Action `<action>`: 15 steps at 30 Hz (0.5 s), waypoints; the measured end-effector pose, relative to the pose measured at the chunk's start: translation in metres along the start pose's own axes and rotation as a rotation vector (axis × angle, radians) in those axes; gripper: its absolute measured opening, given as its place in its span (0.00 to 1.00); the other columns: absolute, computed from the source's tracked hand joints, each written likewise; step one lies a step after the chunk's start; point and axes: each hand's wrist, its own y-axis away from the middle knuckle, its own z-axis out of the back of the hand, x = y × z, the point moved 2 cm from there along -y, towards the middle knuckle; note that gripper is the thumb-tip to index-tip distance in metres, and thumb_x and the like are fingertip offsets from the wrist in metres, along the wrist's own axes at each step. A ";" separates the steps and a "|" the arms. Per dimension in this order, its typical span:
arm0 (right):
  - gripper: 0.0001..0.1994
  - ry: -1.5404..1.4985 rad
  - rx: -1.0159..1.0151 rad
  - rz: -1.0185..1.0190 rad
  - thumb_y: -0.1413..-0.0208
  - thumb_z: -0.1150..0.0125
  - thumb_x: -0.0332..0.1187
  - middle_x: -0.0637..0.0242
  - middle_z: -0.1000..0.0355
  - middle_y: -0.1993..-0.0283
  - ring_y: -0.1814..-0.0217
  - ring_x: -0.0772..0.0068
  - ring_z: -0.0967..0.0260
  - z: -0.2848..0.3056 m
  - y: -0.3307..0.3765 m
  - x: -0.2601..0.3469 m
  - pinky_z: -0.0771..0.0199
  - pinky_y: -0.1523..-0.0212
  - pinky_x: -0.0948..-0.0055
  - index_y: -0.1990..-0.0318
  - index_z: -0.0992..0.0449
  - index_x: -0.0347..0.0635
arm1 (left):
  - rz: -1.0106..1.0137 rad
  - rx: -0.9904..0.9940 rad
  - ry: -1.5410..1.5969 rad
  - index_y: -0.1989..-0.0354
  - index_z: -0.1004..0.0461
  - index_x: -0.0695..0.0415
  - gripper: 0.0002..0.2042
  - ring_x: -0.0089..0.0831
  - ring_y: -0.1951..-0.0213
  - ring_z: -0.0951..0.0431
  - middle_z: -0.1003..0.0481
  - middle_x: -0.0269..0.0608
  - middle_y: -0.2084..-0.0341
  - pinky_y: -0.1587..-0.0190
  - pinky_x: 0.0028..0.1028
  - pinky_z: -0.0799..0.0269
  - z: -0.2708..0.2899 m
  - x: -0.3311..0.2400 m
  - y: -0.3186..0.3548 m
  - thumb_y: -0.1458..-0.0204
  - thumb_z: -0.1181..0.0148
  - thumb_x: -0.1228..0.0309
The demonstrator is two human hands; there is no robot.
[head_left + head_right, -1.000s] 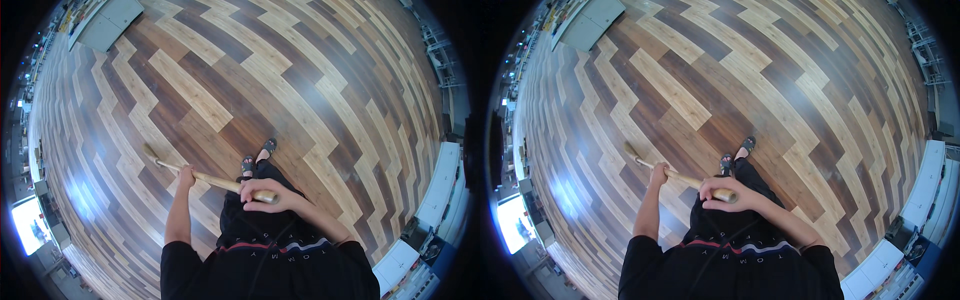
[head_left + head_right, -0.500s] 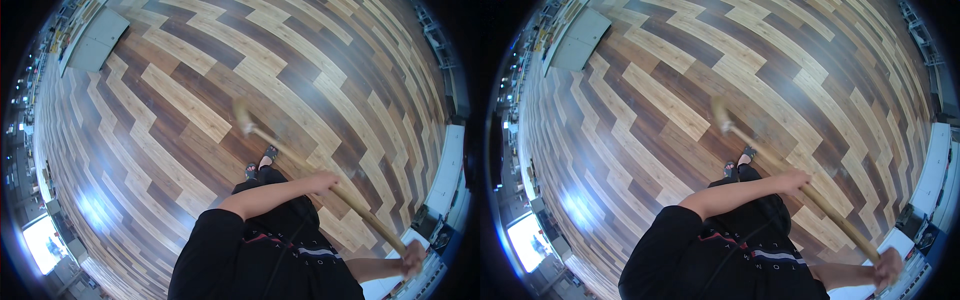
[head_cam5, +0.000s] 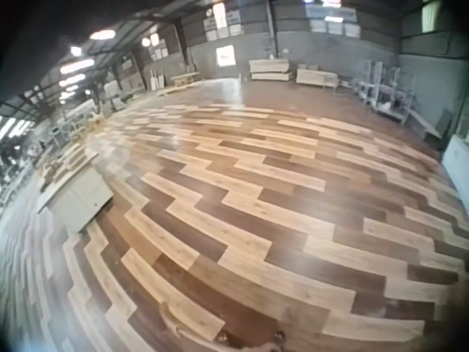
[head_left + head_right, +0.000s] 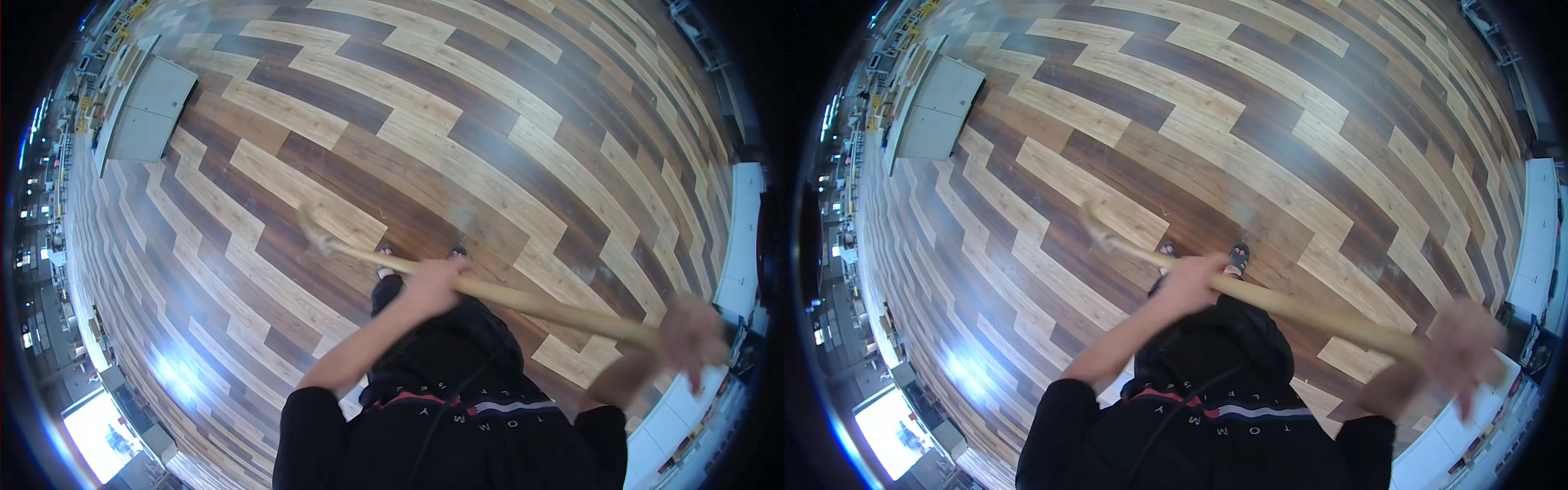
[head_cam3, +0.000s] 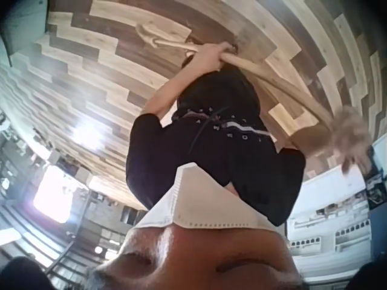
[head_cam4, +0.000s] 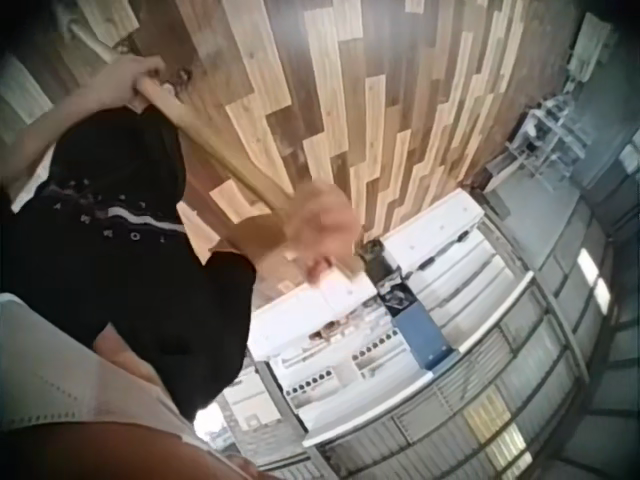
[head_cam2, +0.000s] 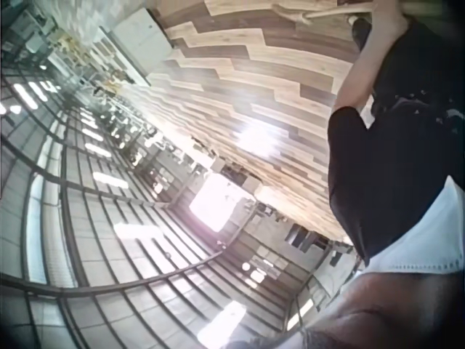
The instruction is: Sweeping a large wooden tile floor using a push broom.
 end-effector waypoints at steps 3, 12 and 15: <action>0.17 0.002 -0.281 -0.441 0.47 0.34 0.47 0.67 0.26 0.69 0.64 0.68 0.28 -0.041 -0.010 -0.165 0.28 0.56 0.63 0.66 0.24 0.42 | 0.458 -0.106 -0.067 0.59 0.23 0.50 0.11 0.48 0.57 0.21 0.20 0.48 0.65 0.56 0.41 0.26 0.033 0.148 0.046 0.52 0.37 0.72; 0.04 0.378 -0.574 -0.870 0.55 0.34 0.24 0.60 0.24 0.68 0.60 0.64 0.27 -0.117 -0.023 -0.201 0.30 0.43 0.53 0.71 0.22 0.36 | -0.073 -0.097 0.005 0.66 0.22 0.51 0.13 0.46 0.56 0.25 0.24 0.41 0.66 0.54 0.43 0.32 0.034 0.278 0.040 0.63 0.38 0.77; 0.06 0.801 -0.766 -0.492 0.47 0.37 0.30 0.68 0.35 0.77 0.74 0.72 0.38 -0.135 0.015 -0.096 0.33 0.69 0.67 0.69 0.28 0.40 | -0.196 0.122 -0.021 0.61 0.22 0.42 0.17 0.39 0.52 0.25 0.24 0.35 0.61 0.51 0.51 0.41 0.020 0.182 -0.002 0.62 0.34 0.74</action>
